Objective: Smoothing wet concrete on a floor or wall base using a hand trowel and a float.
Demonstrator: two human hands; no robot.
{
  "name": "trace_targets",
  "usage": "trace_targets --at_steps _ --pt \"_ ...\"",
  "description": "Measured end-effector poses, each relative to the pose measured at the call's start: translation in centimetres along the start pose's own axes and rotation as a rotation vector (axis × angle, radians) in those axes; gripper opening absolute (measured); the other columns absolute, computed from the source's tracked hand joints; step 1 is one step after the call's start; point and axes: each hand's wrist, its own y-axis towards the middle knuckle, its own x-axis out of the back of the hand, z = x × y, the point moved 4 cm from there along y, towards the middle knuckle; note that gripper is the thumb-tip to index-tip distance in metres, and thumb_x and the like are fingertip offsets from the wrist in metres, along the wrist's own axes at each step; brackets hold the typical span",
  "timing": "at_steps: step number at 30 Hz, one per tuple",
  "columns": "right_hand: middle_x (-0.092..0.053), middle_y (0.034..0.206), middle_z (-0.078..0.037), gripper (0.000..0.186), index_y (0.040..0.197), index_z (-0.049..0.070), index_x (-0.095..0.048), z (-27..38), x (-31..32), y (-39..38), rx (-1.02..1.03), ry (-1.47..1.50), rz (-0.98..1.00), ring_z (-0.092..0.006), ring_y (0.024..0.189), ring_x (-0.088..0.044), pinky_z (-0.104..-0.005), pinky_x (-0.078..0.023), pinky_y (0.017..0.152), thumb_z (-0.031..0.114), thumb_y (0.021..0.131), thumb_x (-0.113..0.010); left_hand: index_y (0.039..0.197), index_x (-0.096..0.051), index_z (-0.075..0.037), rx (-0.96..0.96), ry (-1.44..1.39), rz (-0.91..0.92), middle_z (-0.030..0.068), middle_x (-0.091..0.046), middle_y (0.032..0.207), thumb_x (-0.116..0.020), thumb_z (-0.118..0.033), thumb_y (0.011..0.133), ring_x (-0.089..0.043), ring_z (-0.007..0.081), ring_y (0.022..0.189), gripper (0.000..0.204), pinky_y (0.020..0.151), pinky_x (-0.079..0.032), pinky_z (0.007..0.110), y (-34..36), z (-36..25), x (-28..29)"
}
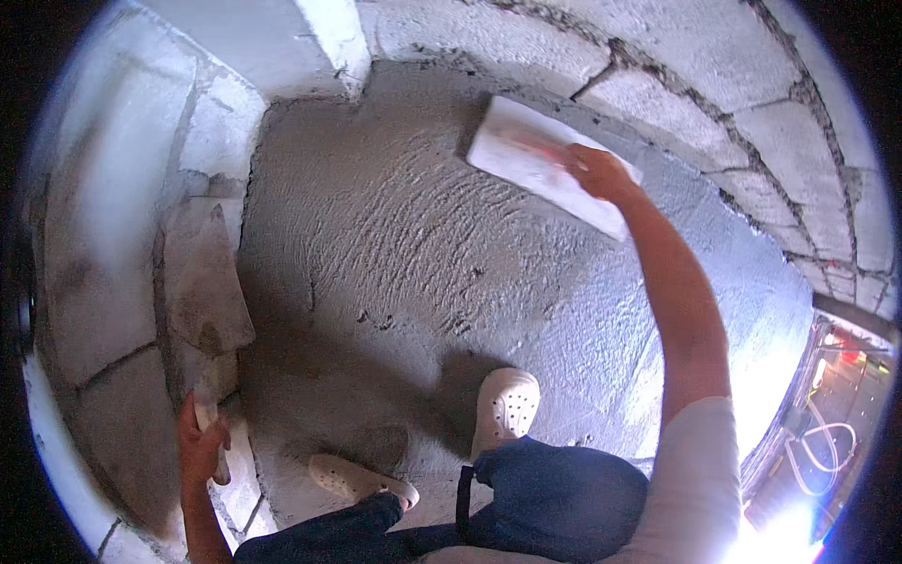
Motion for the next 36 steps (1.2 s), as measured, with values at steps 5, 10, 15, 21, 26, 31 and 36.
trace_targets --at_steps 5,10,15,21,26,31,36 --pt "-0.059 0.118 -0.020 0.042 0.122 0.006 -0.054 -0.1 1.1 5.7 0.029 -0.015 -0.031 -0.0367 0.111 -0.055 -0.0421 -0.042 0.096 0.028 0.087 -0.057 0.110 -0.050 -0.001 0.055 0.064 -0.010 0.0040 -0.056 0.077 -0.058 -0.007 0.073 -0.052 0.0099 0.060 0.038 0.052 -0.045 0.028 -0.5 -0.3 0.5" --pt "-0.058 0.118 -0.022 0.044 0.124 0.005 -0.051 4.5 1.0 10.3 0.191 -0.179 -0.042 -0.0369 0.111 -0.054 -0.0431 -0.042 0.095 0.023 0.084 -0.057 0.127 -0.043 -0.001 0.037 0.118 0.114 0.0071 -0.056 0.082 -0.057 -0.012 0.076 -0.055 0.0130 0.063 0.055 0.050 -0.048 0.029 -0.5 0.4 0.3" --pt "-0.060 0.108 -0.021 0.033 0.116 0.009 -0.055 7.3 1.2 8.3 0.008 -0.128 -0.001 -0.0385 0.103 -0.056 -0.0451 -0.044 0.090 0.024 0.087 -0.055 0.121 -0.047 0.001 -0.082 0.033 0.187 0.0061 -0.056 0.082 -0.059 -0.011 0.075 -0.054 0.0126 0.060 0.049 0.049 -0.047 0.028 0.8 0.3 -0.7" --pt "-0.058 0.103 -0.016 0.033 0.123 0.019 -0.056 8.2 -0.2 3.3 0.208 -0.091 0.051 -0.0341 0.098 -0.056 -0.0443 -0.045 0.087 0.026 0.091 -0.050 0.120 -0.046 0.003 -0.066 0.271 0.133 0.0066 -0.057 0.078 -0.058 -0.009 0.075 -0.054 0.0125 0.058 0.048 0.050 -0.048 0.029 0.9 0.8 0.2" --pt "-0.056 0.105 -0.016 0.036 0.123 0.018 -0.055 6.9 0.2 10.9 0.210 -0.201 -0.135 -0.0339 0.103 -0.055 -0.0441 -0.046 0.087 0.026 0.088 -0.055 0.117 -0.047 0.002 0.056 0.005 0.087 0.0063 -0.057 0.077 -0.060 -0.010 0.073 -0.053 0.0119 0.058 0.047 0.051 -0.047 0.029 0.2 1.0 0.0" --pt "-0.057 0.112 -0.016 0.038 0.123 0.020 -0.055 19.1 -0.4 15.7 0.164 -0.090 -0.114 -0.0347 0.108 -0.055 -0.0444 -0.047 0.089 0.037 0.089 -0.054 0.119 -0.047 0.001 -0.029 0.182 0.126 0.0060 -0.057 0.080 -0.061 -0.010 0.071 -0.054 0.0118 0.060 0.052 0.051 -0.047 0.029 0.8 2.6 1.1" --pt "-0.056 0.117 -0.013 0.041 0.125 0.022 -0.054 19.7 -2.8 12.5 0.146 -0.175 0.129 -0.0339 0.107 -0.057 -0.0448 -0.047 0.090 0.043 0.090 -0.053 0.111 -0.051 0.002 0.103 0.146 0.081 0.0100 -0.057 0.089 -0.065 -0.015 0.066 -0.053 0.0172 0.082 0.050 0.076 -0.044 0.034 -0.2 0.8 1.0"
